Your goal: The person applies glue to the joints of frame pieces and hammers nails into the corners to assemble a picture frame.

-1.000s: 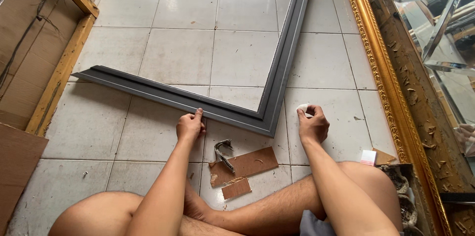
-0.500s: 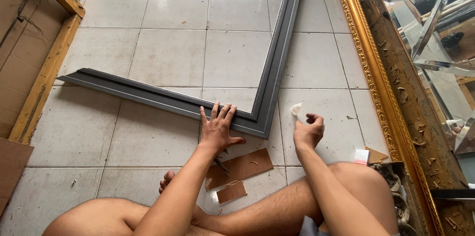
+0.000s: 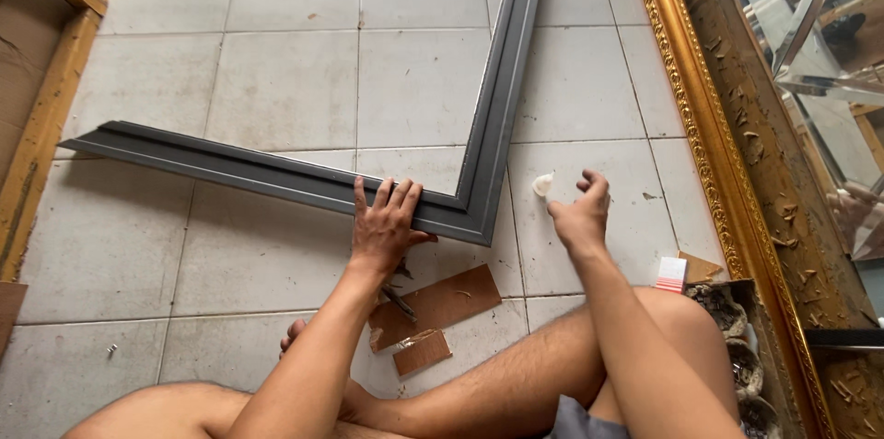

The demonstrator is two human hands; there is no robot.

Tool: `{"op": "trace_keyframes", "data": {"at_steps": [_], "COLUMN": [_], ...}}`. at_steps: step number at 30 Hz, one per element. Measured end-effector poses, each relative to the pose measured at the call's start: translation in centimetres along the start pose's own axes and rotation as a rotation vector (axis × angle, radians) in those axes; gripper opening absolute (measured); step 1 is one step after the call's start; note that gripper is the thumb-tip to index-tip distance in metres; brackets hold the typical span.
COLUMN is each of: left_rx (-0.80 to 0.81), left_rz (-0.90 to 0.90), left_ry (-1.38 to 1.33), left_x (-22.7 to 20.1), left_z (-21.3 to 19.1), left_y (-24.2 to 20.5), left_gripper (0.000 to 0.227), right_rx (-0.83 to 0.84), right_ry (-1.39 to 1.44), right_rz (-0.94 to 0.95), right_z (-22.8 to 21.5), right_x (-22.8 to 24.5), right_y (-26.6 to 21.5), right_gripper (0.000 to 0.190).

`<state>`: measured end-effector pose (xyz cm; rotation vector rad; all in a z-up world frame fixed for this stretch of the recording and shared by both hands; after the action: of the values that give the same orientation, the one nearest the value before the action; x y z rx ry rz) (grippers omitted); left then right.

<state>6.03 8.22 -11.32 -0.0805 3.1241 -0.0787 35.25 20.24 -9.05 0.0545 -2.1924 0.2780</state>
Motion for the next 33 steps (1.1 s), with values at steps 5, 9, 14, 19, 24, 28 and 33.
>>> {"op": "trace_keyframes", "data": {"at_steps": [5,9,14,19,24,28,33], "left_rx": [0.009,0.028,0.035,-0.012,-0.166,-0.208,-0.217], "left_rz": [-0.004,-0.024,-0.056,-0.043,0.021,0.011,0.008], "left_ry": [-0.008,-0.019,-0.147,-0.231,-0.195,-0.169,-0.17], "left_x": [0.0,0.3,0.8,1.5,1.7,1.7,1.8], "left_z": [1.0,1.8,1.8,1.1,1.5,1.3,1.3], "left_y": [0.1,0.2,0.1,-0.9,-1.4,-1.5,-1.6], "left_gripper": [0.098,0.1,0.108,0.107,0.085,0.084,0.084], "right_rx": [0.415,0.55,0.443,0.283,0.496,0.517,0.47], "right_ry": [-0.328,-0.509,-0.378,-0.17,-0.149,-0.341,-0.4], "right_rz": [0.165,0.18,0.156,0.005,-0.22,-0.364,-0.384], "right_z": [1.7,2.4,3.4,5.1,6.8,8.1,7.3], "right_x": [-2.2,-1.8,-3.8,-3.1,6.2,7.2,8.1], "right_y": [3.9,4.4,4.7,4.8,-1.2,-2.0,-1.7], "right_gripper": [0.108,0.113,0.068,0.031,0.027,0.03,0.024]}}
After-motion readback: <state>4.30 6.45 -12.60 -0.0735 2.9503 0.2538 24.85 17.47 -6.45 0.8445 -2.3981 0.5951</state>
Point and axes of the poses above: each hand's wrist, its own y-axis towards the middle knuckle, its own z-axis out of the palm, x = y × z, the point moved 9 cm from there along y, towards the middle knuckle, and after that the axes turned 15 degrees about x, right-handed, at the moved point
